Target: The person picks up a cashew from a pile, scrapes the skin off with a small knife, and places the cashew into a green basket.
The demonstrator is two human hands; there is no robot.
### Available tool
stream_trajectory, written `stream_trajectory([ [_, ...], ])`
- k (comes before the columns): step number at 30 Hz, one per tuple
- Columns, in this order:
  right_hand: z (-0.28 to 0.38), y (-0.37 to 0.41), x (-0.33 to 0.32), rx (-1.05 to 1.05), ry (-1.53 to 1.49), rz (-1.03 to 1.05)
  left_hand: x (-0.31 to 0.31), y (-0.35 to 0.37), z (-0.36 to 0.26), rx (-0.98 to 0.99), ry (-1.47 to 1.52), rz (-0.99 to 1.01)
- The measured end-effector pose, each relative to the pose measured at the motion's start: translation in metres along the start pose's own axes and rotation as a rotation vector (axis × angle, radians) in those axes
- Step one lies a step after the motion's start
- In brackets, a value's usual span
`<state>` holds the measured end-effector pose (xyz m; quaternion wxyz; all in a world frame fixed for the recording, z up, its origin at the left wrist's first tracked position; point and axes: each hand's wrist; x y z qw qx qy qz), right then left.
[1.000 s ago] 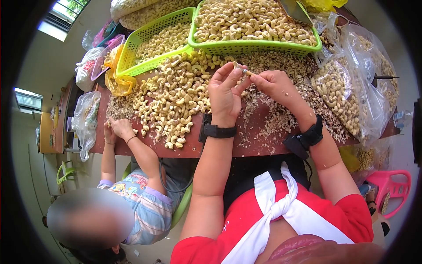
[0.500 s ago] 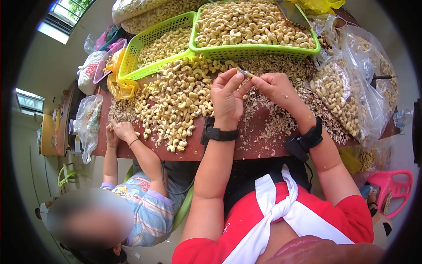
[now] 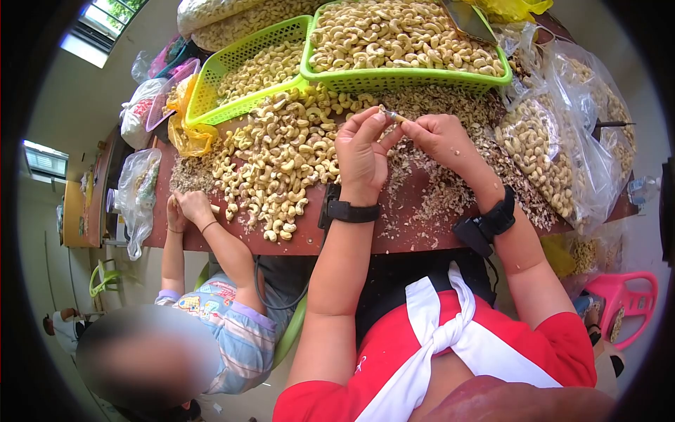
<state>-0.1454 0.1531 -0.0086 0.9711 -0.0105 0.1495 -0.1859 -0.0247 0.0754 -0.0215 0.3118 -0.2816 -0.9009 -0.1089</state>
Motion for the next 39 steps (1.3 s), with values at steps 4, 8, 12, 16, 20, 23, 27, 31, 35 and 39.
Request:
stream_trajectory([
  [4,-0.003,-0.002,-0.001,0.095,-0.064,0.022,-0.002,0.0,0.0,-0.064,0.067,0.004],
  [8,-0.005,-0.003,-0.006,0.115,-0.15,-0.022,0.0,0.001,-0.001,-0.106,0.121,-0.017],
  [12,-0.005,-0.003,-0.007,0.178,-0.229,0.033,0.0,-0.001,0.001,-0.097,0.011,-0.099],
  [16,-0.005,-0.002,-0.005,0.141,-0.236,0.043,0.001,-0.001,-0.002,-0.071,-0.007,-0.095],
  [20,-0.004,-0.001,-0.005,0.158,-0.289,0.079,-0.003,-0.003,0.001,-0.041,0.028,-0.026],
  [23,-0.005,-0.002,-0.004,0.155,-0.287,0.081,-0.002,-0.002,0.0,-0.037,0.012,-0.028],
  [27,0.002,0.0,-0.006,0.192,-0.299,0.055,-0.004,-0.003,-0.001,-0.052,0.024,-0.015],
  [31,0.001,0.0,-0.006,0.193,-0.298,0.047,-0.006,-0.003,-0.002,-0.072,0.005,0.072],
  [35,0.0,-0.002,-0.007,0.199,-0.315,0.03,0.003,-0.001,-0.006,-0.088,-0.004,-0.02],
  [39,0.005,0.0,-0.009,0.192,-0.271,0.036,0.0,-0.001,-0.005,-0.087,-0.077,-0.047],
])
Point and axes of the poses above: each hand's wrist, its own y-axis away from the middle knuckle, its own x-axis out of the palm, z = x × y, and after that the axes turned 12 degrees about -y, right-handed
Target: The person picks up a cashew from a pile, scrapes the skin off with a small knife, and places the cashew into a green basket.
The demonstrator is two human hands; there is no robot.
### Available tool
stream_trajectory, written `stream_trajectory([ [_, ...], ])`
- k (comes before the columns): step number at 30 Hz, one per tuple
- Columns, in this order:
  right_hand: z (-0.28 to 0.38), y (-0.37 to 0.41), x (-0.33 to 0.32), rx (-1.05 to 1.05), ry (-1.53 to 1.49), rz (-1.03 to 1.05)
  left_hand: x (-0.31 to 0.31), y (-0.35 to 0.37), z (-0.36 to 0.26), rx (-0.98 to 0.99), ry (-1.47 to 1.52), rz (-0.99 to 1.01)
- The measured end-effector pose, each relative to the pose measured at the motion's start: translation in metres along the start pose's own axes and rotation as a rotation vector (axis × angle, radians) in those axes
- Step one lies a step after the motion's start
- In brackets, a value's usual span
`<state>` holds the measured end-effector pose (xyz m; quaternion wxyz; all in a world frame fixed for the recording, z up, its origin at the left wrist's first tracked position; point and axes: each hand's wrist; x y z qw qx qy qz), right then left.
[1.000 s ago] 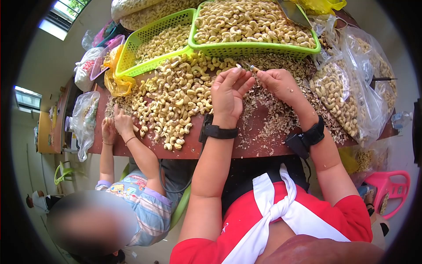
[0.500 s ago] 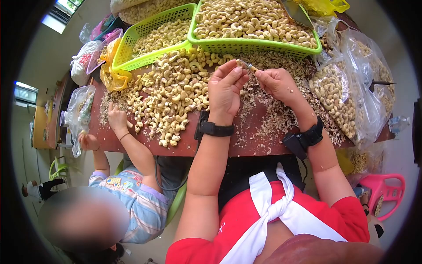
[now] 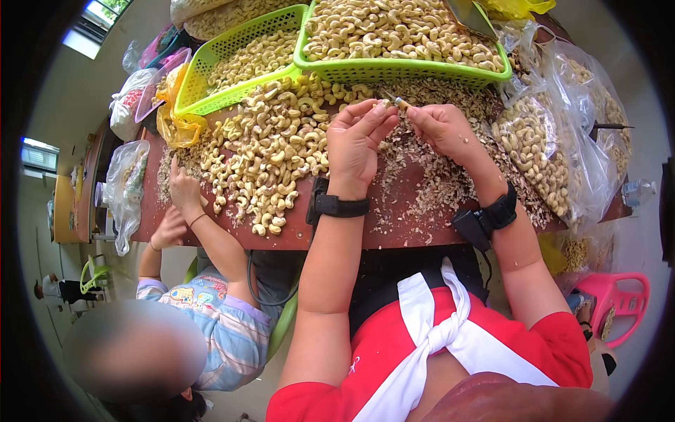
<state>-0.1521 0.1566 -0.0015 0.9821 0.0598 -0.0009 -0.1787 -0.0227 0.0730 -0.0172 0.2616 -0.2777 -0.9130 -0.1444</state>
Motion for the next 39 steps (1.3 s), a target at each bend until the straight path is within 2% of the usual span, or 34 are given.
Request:
stream_trajectory([
  [8,-0.002,0.0,0.0,0.012,-0.039,0.023,-0.002,-0.001,0.003,0.037,0.055,0.045],
  [13,-0.004,0.0,0.004,-0.052,0.084,0.068,0.002,0.001,-0.002,0.055,-0.015,0.075],
  [26,-0.004,-0.001,0.004,-0.038,0.123,0.054,0.0,-0.001,-0.003,0.184,-0.04,0.102],
  [31,-0.008,-0.003,0.003,-0.139,0.25,0.001,0.001,0.0,-0.001,0.176,-0.079,0.041],
  [39,-0.014,-0.006,0.002,-0.152,0.273,0.0,0.006,0.003,0.001,0.125,-0.063,-0.028],
])
Point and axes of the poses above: each hand's wrist, its own y-axis away from the middle knuckle, its own x-axis out of the palm, z = x × y, and after that the axes turned 12 degrees about -y, right-handed
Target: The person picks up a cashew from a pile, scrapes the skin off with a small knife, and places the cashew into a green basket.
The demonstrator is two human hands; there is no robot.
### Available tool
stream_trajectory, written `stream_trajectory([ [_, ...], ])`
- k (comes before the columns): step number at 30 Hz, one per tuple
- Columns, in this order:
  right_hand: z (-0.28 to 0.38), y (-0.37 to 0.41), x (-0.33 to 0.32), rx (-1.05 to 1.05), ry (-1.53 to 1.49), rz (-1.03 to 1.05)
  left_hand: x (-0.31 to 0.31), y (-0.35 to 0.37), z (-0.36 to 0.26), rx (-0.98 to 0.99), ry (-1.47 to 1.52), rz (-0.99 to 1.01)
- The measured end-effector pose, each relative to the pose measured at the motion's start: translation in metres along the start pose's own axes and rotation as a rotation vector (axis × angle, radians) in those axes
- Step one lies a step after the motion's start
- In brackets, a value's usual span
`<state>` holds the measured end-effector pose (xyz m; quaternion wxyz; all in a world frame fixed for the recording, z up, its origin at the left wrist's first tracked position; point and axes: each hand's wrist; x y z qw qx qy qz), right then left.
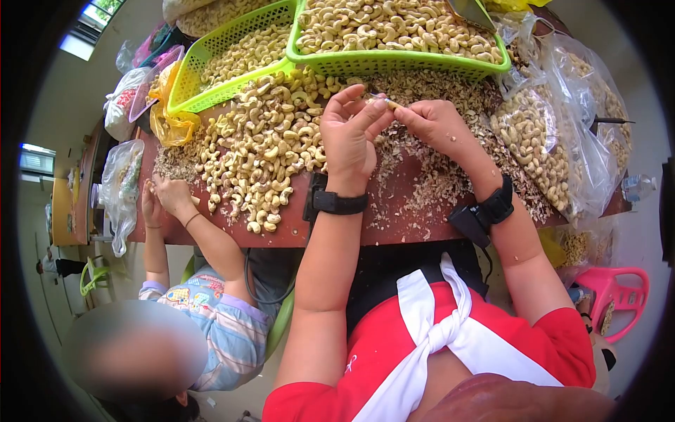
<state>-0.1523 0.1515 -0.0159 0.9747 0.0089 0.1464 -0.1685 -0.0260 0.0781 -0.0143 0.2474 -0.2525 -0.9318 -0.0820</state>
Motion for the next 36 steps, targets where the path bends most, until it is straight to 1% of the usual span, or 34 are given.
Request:
stream_trajectory([
  [2,-0.0004,-0.001,0.0003,0.009,-0.014,-0.005,-0.0007,-0.001,0.0012,-0.02,0.014,-0.015],
  [4,0.0003,-0.0001,0.0005,0.069,-0.049,-0.009,-0.002,-0.0024,0.003,-0.025,0.044,-0.022],
  [7,0.0001,0.0,0.0006,0.058,-0.02,0.028,-0.0034,-0.003,0.0017,-0.031,0.041,0.007],
  [14,0.0048,0.0017,0.0,0.04,-0.024,0.009,-0.0036,-0.0019,0.0002,0.008,0.056,0.04],
  [20,-0.001,0.0,-0.0037,0.042,-0.007,0.007,-0.0003,-0.0007,0.003,0.029,0.013,0.002],
  [24,0.0015,0.0009,-0.0042,0.053,0.012,0.004,-0.0004,-0.0015,0.0051,0.021,0.01,-0.006],
  [26,0.0005,0.0009,-0.0042,0.057,0.02,0.006,-0.0036,-0.0032,0.0083,-0.031,0.036,0.0],
  [29,-0.0024,-0.0006,-0.0027,0.068,-0.027,-0.004,-0.0033,-0.0033,0.0095,-0.043,0.051,0.003],
  [36,-0.0027,0.0017,-0.0019,0.064,-0.046,0.039,-0.0016,-0.0033,0.0019,-0.02,0.038,0.023],
])
Point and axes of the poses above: each hand's wrist, its own y-axis away from the middle knuckle, its own x-axis out of the palm, z = x × y, and after that the axes turned 12 degrees about -y, right-handed
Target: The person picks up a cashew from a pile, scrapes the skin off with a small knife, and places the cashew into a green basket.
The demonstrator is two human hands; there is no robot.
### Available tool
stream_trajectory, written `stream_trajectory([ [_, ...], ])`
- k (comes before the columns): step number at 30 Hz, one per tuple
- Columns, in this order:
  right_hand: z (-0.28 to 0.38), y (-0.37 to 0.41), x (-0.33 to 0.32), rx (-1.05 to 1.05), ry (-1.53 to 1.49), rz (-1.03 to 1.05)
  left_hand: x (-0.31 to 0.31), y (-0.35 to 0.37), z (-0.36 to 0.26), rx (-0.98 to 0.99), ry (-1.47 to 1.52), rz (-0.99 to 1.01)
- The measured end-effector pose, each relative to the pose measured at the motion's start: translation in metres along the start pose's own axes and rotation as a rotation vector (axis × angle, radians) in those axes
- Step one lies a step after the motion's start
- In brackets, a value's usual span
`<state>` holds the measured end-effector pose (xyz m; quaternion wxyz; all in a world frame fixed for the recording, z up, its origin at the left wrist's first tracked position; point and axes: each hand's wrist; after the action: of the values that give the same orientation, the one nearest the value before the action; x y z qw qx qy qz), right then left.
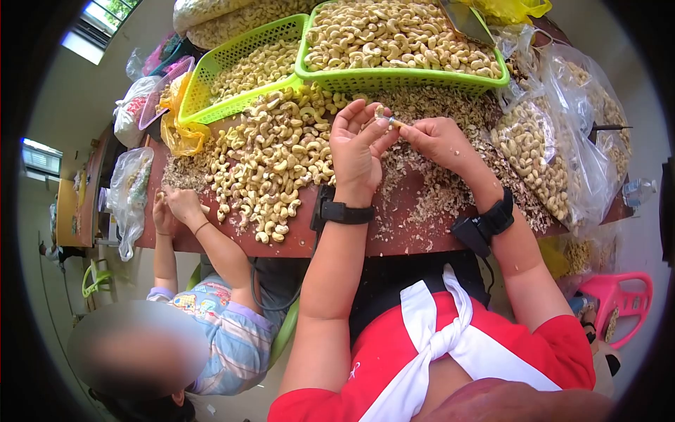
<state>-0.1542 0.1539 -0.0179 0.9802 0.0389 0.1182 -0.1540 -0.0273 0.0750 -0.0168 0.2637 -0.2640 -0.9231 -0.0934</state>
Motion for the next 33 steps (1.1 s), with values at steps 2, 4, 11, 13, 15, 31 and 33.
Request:
stream_trajectory([
  [2,-0.001,0.0023,0.0014,-0.005,-0.005,0.001,0.0003,0.0016,0.0003,0.016,0.01,0.017],
  [4,0.0011,-0.0004,-0.0006,-0.005,0.003,0.0,0.0009,0.0014,-0.0003,0.014,-0.001,0.007],
  [11,-0.0006,-0.0011,-0.0027,0.011,0.036,-0.019,0.0019,0.0046,0.0026,0.026,-0.05,-0.01],
  [13,-0.003,-0.0034,-0.0029,-0.004,0.05,-0.018,0.0028,0.0047,0.0017,0.019,-0.055,-0.022],
  [15,-0.0046,-0.003,-0.0031,-0.016,0.064,-0.015,0.0034,0.005,0.0018,0.042,-0.067,-0.02],
  [31,-0.0002,-0.0032,-0.0071,0.107,-0.046,-0.035,-0.003,0.0009,0.0022,-0.146,-0.057,-0.127],
  [33,0.0005,-0.0029,-0.0065,0.096,-0.05,-0.031,-0.0041,0.0013,0.0005,-0.108,-0.116,-0.106],
])
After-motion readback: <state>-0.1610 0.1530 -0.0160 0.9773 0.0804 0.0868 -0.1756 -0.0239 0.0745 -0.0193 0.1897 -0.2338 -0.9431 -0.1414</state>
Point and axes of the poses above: each hand's wrist, its own y-axis away from the middle knuckle, its own x-axis out of the palm, z = x × y, and after that the axes turned 12 degrees about -y, right-handed
